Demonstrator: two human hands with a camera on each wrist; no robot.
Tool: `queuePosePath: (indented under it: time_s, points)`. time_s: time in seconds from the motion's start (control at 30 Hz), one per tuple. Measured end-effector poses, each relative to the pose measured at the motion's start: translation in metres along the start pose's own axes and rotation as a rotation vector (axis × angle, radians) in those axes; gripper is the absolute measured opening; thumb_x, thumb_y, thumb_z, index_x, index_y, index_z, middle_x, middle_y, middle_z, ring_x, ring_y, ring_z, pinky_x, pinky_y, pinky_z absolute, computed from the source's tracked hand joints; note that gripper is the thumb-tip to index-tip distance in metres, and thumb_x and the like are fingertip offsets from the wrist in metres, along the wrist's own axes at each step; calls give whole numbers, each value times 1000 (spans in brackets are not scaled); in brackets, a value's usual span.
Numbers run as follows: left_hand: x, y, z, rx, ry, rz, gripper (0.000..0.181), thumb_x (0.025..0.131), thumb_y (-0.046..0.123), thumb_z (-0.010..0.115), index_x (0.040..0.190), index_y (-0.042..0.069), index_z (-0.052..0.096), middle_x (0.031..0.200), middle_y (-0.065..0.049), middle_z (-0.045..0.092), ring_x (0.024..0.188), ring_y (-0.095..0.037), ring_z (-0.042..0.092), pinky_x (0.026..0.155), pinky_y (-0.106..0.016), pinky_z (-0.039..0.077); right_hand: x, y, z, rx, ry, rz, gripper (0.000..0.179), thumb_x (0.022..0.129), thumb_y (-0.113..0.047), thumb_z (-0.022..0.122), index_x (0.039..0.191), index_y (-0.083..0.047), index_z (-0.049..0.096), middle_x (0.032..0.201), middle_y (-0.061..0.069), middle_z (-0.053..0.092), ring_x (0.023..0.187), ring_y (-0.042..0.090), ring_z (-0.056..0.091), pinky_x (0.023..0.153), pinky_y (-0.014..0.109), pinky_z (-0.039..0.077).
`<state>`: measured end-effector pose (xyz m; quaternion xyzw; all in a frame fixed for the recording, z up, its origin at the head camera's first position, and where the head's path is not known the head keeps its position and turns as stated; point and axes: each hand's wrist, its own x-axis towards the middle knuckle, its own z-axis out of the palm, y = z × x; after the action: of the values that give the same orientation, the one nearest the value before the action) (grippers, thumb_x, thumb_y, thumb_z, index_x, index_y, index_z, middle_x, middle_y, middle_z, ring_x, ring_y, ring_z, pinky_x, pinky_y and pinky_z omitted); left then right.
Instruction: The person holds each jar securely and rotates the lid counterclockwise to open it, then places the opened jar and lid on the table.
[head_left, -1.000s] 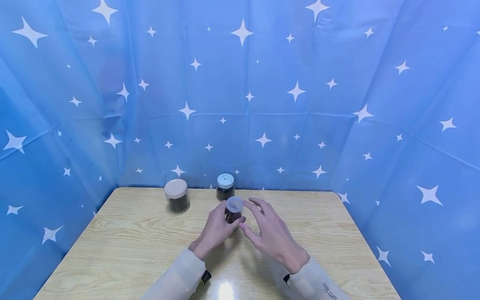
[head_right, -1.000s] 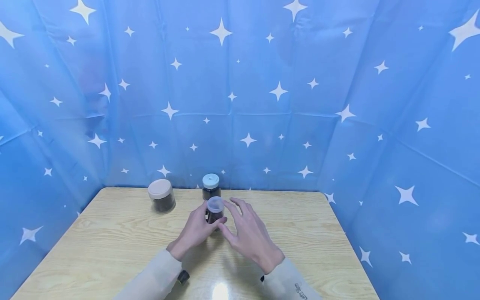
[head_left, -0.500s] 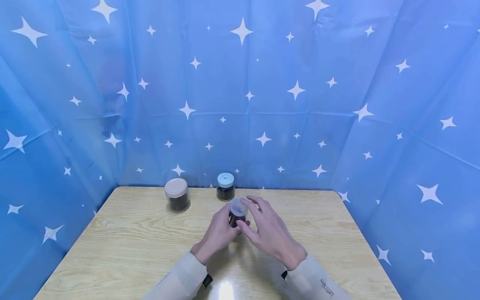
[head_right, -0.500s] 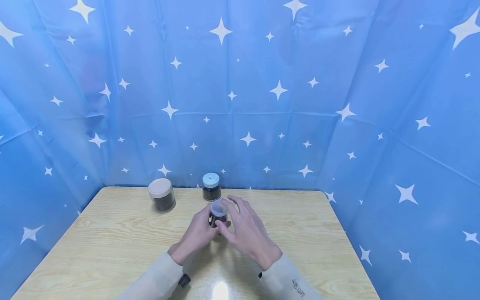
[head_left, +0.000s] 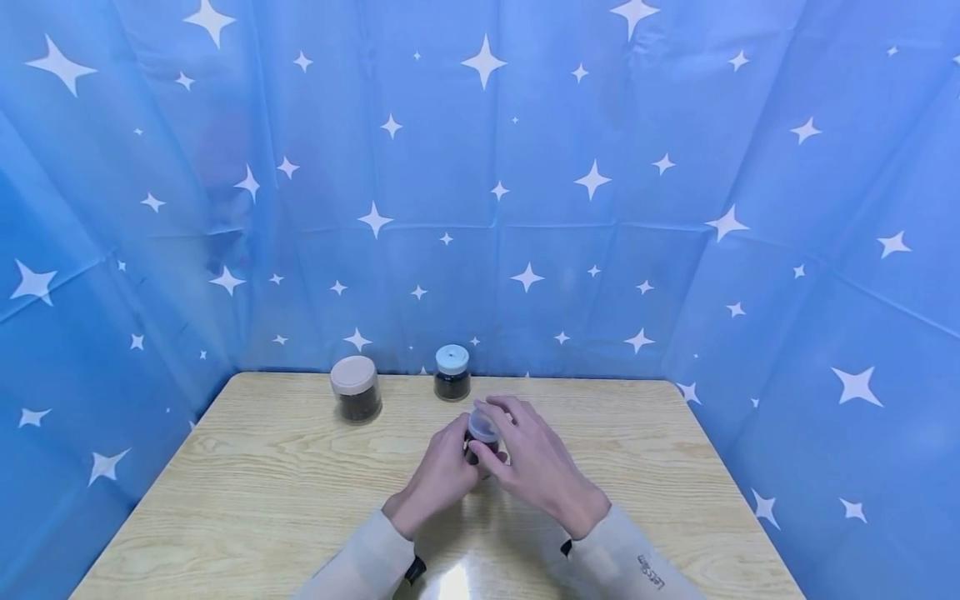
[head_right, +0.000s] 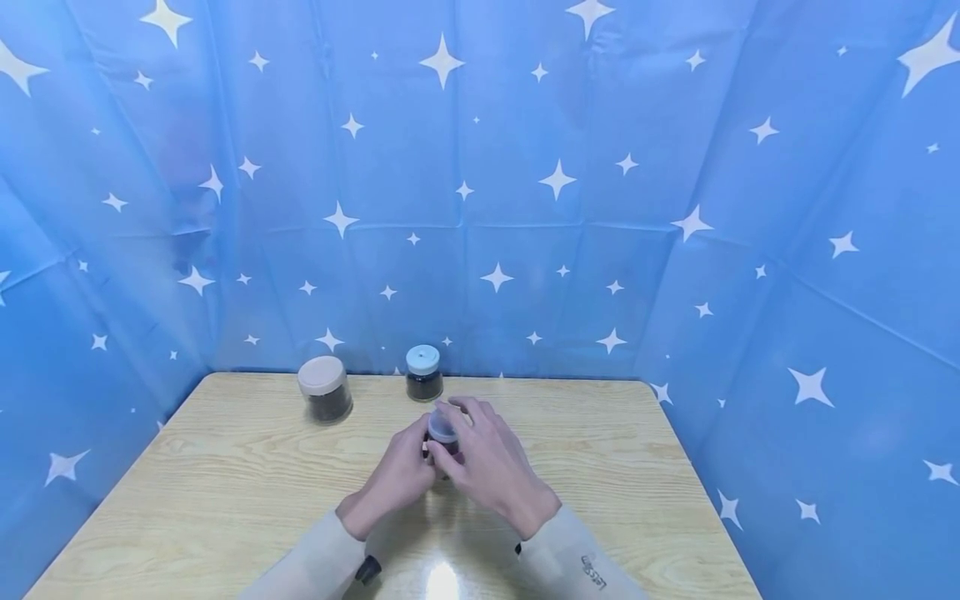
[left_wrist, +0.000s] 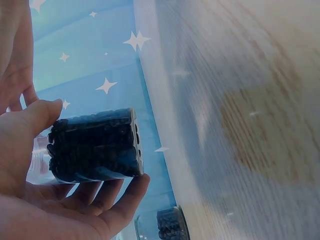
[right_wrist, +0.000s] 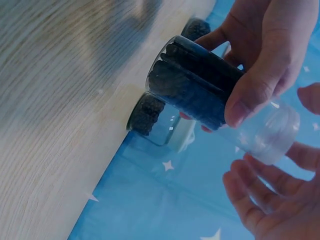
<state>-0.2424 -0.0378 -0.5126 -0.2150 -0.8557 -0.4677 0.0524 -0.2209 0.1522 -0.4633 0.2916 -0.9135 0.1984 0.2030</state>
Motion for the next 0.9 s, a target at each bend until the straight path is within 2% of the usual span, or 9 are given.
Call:
queuePosePath:
  time_s: [0.2, 0.37, 0.53, 0.73, 0.9]
  points:
    - [-6, 2, -2, 44, -10, 15, 48, 99, 8, 90, 141, 7, 68, 131, -11, 80, 122, -25, 79, 105, -46, 67, 1, -2, -1, -3, 0, -39, 55, 112, -40, 79, 159, -13, 69, 143, 9, 76, 132, 27, 73, 106, 45, 67]
    - [-10, 3, -3, 35, -42, 22, 45, 99, 10, 89, 139, 7, 69, 126, -6, 78, 109, -15, 72, 91, -31, 63, 0, -3, -3, 16, 6, -61, 49, 111, -35, 82, 154, -12, 71, 134, 7, 76, 124, 23, 74, 100, 41, 68]
    - [-12, 4, -3, -2, -65, 33, 38, 101, 12, 87, 134, 9, 69, 114, -2, 72, 93, -9, 62, 77, -24, 54, -2, -3, -6, 45, -10, -52, 46, 112, -33, 81, 152, -11, 72, 136, 7, 76, 128, 24, 73, 104, 42, 68]
    - [-14, 5, -4, -34, -92, 44, 37, 104, 17, 86, 136, 11, 68, 114, 0, 71, 90, -7, 61, 75, -22, 54, -4, -4, -12, 91, -27, -35, 48, 111, -35, 82, 153, -12, 73, 141, 6, 76, 132, 24, 73, 109, 45, 67]
    - [-18, 5, -5, -42, -116, 35, 34, 104, 21, 87, 132, 16, 69, 111, 5, 71, 88, -6, 62, 73, -21, 54, -5, -4, -14, 102, -39, -53, 48, 111, -35, 82, 152, -11, 74, 141, 5, 76, 132, 22, 73, 110, 43, 66]
